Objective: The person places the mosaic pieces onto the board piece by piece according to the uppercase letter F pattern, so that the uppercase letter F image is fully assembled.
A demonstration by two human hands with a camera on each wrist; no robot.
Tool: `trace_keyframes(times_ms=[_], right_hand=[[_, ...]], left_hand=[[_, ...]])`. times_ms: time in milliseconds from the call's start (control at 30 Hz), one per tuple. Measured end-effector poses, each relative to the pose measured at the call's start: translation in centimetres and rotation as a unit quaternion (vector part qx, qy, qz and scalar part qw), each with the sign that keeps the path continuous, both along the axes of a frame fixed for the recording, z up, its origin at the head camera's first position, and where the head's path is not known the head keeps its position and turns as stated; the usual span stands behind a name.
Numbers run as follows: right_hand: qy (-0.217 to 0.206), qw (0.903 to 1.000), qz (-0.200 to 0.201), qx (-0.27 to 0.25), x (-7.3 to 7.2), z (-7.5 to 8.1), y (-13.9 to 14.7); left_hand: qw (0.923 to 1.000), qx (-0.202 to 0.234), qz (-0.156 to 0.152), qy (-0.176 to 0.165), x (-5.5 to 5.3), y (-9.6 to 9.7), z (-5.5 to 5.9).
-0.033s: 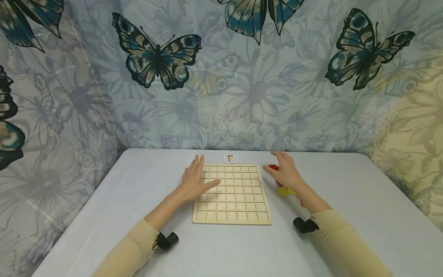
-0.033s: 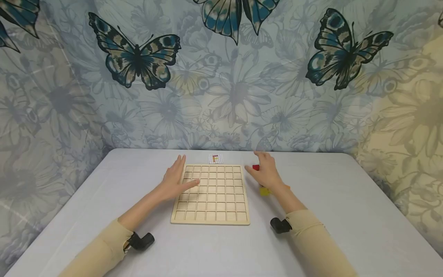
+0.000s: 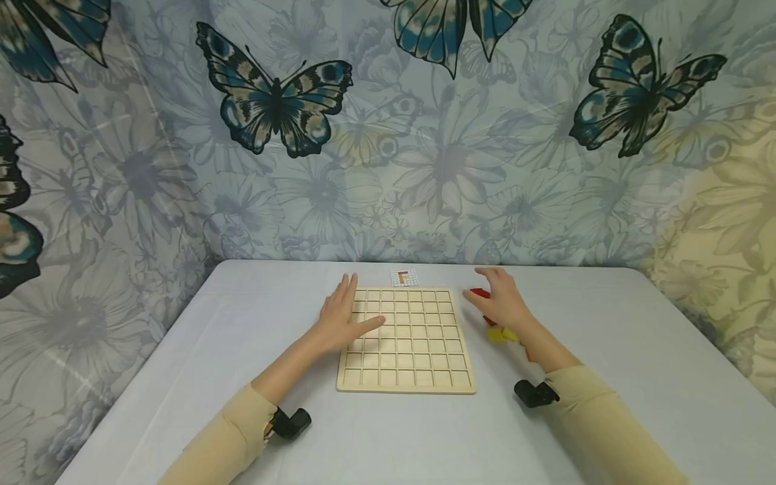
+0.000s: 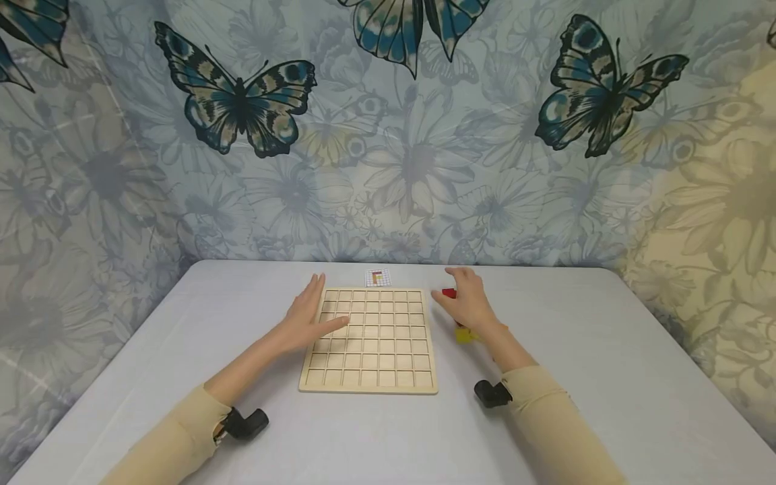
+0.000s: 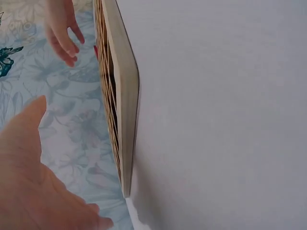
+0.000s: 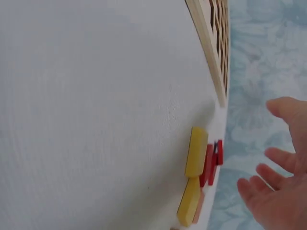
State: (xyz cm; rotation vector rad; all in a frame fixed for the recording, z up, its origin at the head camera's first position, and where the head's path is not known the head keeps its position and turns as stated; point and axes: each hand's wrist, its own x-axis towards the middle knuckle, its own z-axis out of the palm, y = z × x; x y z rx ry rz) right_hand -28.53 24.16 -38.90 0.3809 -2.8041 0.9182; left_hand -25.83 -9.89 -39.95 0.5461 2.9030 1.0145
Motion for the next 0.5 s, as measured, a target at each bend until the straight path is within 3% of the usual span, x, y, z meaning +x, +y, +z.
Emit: trace_keyframes(times_ms=[233,367,500], right_hand=[[-0.052,0.9978,-0.018,0.038,-1.0,-0.3,1.3],[-0.072,0.9957,-0.019,0.054,-1.4,-0.4,1.6],[-0.075,0.9948,-0.009,0.068,-1.7,-0.4,1.9]], left_hand=[[0.9942,0.034,-0.050,-0.089,0.9,-1.1,-0.7],[0.9917,0.000,-0.075,-0.104,1.3,-1.6,-1.0],[0.9860,-0.062,-0.106,-0.113,1.6,-2.0,-1.2]])
